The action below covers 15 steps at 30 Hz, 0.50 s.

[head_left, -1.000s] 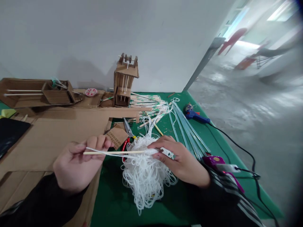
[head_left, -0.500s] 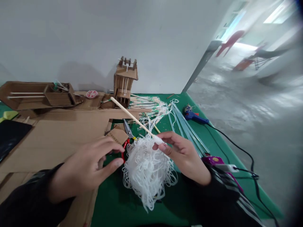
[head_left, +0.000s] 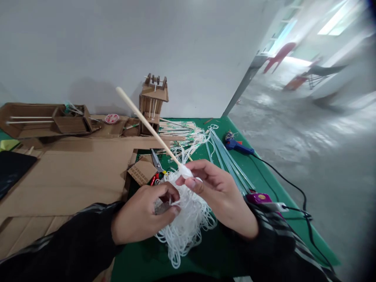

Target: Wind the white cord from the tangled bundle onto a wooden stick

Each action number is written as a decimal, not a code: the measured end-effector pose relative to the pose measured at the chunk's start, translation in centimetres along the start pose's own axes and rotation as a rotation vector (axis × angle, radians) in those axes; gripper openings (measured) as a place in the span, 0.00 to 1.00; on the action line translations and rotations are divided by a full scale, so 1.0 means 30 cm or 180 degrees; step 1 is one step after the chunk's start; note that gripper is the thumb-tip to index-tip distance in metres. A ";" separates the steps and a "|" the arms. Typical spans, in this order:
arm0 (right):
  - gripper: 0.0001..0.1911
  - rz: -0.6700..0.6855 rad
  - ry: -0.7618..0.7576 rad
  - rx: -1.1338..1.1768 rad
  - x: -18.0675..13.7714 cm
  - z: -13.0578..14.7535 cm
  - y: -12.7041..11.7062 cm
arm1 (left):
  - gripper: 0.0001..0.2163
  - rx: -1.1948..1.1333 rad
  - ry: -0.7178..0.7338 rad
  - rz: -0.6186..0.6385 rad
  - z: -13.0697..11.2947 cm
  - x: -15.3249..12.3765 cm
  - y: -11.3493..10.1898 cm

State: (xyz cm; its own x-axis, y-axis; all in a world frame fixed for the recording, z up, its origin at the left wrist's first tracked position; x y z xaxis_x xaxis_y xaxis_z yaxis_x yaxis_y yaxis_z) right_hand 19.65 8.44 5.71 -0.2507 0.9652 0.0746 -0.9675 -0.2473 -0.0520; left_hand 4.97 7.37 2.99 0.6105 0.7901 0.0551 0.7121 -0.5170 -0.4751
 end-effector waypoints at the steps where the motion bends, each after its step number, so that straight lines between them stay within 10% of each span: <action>1: 0.10 -0.0063 -0.0019 0.0012 0.004 0.000 -0.004 | 0.03 -0.0158 0.0004 0.0009 0.002 -0.006 0.001; 15: 0.09 0.0059 0.0209 0.0818 0.019 -0.055 0.018 | 0.04 -0.0823 -0.0085 -0.0116 0.056 -0.050 0.031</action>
State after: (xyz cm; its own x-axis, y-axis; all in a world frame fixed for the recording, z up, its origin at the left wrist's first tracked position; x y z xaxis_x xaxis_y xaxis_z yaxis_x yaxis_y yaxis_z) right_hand 19.04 9.01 4.09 -0.2739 0.9617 0.0107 -0.9412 -0.2704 0.2025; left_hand 4.14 6.25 0.98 0.5760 0.8163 0.0433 0.8004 -0.5524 -0.2329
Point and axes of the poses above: each hand's wrist, its own x-axis towards the middle knuckle, its own y-axis out of the palm, z = x × y, the point moved 6 cm from there along x, towards the middle knuckle, and after that the axes turned 5 degrees about y, right-handed, at the moved point
